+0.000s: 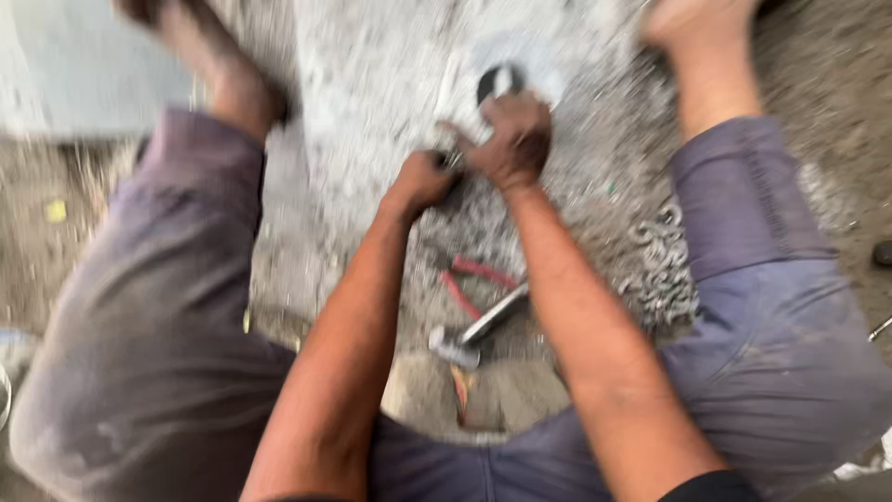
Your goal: The person sits on the ground and uses a hammer and chisel to shape a metal object placed on a concrete block. They repeatedly strike the chisel to refine the metal piece, occasionally using pliers to adjust its position.
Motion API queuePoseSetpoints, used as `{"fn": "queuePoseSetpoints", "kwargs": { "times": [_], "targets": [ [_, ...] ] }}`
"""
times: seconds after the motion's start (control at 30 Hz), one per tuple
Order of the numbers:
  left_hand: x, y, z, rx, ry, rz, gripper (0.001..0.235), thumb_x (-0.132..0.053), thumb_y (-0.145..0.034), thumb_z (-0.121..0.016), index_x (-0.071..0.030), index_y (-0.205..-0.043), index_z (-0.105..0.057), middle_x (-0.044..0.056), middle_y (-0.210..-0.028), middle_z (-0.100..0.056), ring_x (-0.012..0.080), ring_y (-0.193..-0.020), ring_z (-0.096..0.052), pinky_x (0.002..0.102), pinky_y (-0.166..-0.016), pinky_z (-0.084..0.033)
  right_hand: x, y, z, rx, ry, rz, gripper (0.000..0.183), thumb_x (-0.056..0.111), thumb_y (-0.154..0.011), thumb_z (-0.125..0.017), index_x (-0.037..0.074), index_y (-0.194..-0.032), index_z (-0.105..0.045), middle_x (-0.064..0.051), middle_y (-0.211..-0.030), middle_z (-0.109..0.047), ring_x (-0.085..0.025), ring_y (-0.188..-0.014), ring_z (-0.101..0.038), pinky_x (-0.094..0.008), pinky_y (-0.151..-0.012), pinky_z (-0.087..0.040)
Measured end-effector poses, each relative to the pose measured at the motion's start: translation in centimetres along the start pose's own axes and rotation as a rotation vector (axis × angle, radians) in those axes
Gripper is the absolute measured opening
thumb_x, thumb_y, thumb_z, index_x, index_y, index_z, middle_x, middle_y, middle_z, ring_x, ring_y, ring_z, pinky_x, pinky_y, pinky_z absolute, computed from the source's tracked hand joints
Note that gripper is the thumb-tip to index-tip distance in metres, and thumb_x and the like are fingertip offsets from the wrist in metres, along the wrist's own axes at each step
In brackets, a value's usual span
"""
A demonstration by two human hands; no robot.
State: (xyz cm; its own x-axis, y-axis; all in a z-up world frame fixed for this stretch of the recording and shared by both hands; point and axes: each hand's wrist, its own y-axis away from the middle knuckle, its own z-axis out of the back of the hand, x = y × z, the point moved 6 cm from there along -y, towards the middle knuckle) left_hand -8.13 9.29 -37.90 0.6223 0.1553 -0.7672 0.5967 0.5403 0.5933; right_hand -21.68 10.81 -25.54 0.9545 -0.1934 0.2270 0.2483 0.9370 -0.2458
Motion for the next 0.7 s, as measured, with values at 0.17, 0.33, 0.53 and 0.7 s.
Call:
{"fn": "queuePoseSetpoints", "kwargs": {
  "times": [0.17,0.33,0.53,0.7],
  "targets": [
    [-0.6,-0.6,-0.2,0.109,0.358,0.193,0.025,-0.015,-0.084,-0.072,0.008,-0.094,-0.069,0.020,-0.078,-0.074,0.0245,-0.064,-0.075,0.042,-0.058,-0.062,-1.5,-1.5,0.5,0.026,-0.044,-0.053,0.060,0.071,-0.094,-0.073,0.016,-0.073,-0.057,-0.003,-0.076,-0.064,-0.021,-0.082,-0.058,-0.039,-0.073,-0.042],
    [-2.4,0.7,1.6,-0.084,0.316,0.259,0.024,-0.016,-0.083,-0.073,0.005,-0.092,-0.067,0.022,-0.081,-0.074,0.0328,-0.071,-0.075,0.047,-0.067,-0.063,-0.5,-0.5,0.3,0.039,-0.013,-0.051,0.059,0.068,-0.093,-0.077,0.017,-0.073,-0.056,0.000,-0.076,-0.061,-0.021,-0.079,-0.053,-0.039,-0.074,-0.041],
    [-4.6,1.2,3.7,-0.455,0.057,-0.008,0.018,-0.012,-0.081,-0.077,-0.001,-0.094,-0.072,0.021,-0.087,-0.075,0.0347,-0.082,-0.075,0.043,-0.078,-0.058,-0.4,-0.9,0.7,-0.006,-0.028,-0.051,0.060,0.068,-0.092,-0.077,0.015,-0.073,-0.055,0.000,-0.076,-0.058,-0.022,-0.080,-0.053,-0.041,-0.073,-0.041],
    [-3.4,0.7,2.8,-0.425,0.092,0.077,0.019,-0.014,-0.078,-0.078,-0.001,-0.090,-0.073,0.018,-0.086,-0.076,0.0313,-0.080,-0.076,0.039,-0.077,-0.059,-0.6,-0.7,0.6,-0.002,0.002,-0.036,0.061,0.069,-0.090,-0.079,0.015,-0.075,-0.058,-0.001,-0.076,-0.059,-0.021,-0.081,-0.054,-0.041,-0.073,-0.041]
  ]
}}
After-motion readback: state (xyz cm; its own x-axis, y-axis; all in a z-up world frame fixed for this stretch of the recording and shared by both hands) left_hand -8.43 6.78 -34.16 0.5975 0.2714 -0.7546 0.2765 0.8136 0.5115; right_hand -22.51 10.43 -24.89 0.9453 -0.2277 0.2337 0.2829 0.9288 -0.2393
